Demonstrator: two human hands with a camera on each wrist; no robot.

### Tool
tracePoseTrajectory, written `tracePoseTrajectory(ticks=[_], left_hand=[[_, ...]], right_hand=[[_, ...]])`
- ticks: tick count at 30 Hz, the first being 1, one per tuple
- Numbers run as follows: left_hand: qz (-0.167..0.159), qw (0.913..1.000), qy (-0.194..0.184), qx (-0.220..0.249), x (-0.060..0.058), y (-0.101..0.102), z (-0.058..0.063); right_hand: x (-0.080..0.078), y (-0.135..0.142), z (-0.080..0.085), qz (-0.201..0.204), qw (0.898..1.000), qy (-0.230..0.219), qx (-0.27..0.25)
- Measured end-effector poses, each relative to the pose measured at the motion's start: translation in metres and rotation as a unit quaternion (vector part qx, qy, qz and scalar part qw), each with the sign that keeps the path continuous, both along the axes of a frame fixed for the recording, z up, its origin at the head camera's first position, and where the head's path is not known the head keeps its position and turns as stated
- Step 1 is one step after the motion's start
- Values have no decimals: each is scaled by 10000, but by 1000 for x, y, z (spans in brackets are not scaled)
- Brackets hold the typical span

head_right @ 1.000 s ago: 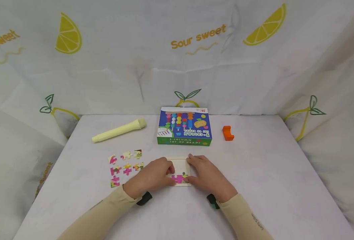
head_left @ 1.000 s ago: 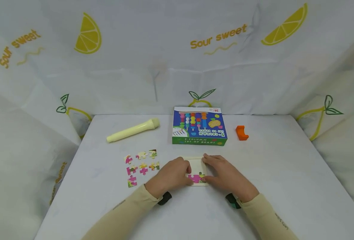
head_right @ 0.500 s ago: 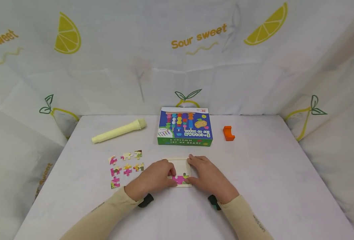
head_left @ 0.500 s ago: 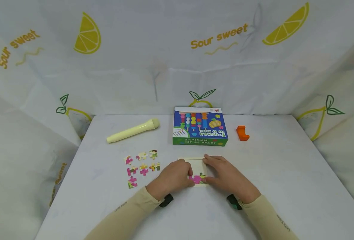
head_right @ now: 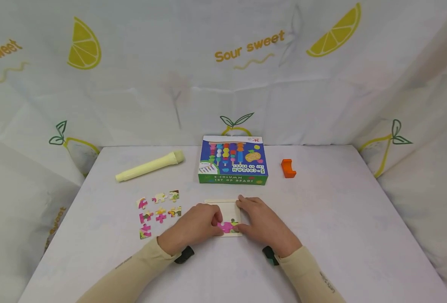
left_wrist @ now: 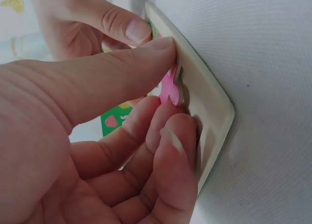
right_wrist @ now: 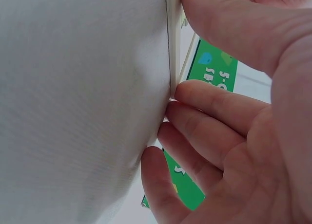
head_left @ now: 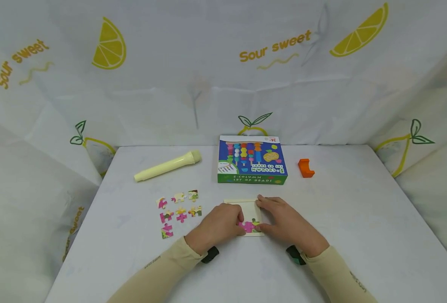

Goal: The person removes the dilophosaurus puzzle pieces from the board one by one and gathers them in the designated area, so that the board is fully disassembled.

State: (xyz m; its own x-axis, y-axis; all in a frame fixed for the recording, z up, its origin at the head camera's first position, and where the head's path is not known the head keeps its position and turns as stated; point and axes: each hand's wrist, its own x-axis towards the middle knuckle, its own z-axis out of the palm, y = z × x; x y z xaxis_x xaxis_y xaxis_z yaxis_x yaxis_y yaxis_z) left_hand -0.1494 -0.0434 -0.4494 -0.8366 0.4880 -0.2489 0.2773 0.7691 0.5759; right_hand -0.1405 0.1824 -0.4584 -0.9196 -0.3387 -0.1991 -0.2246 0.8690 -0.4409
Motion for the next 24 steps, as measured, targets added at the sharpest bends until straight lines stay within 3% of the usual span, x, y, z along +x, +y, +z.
tracePoseTrajectory(ticks=[18, 24], left_hand=[[45, 9997, -54, 254, -2, -3, -1], [79, 9985, -257, 478, -2, -7, 4]], right_hand=[[0, -3, 2, -43, 9998, -104, 168], [0, -2, 2, -16, 9998, -70, 164]])
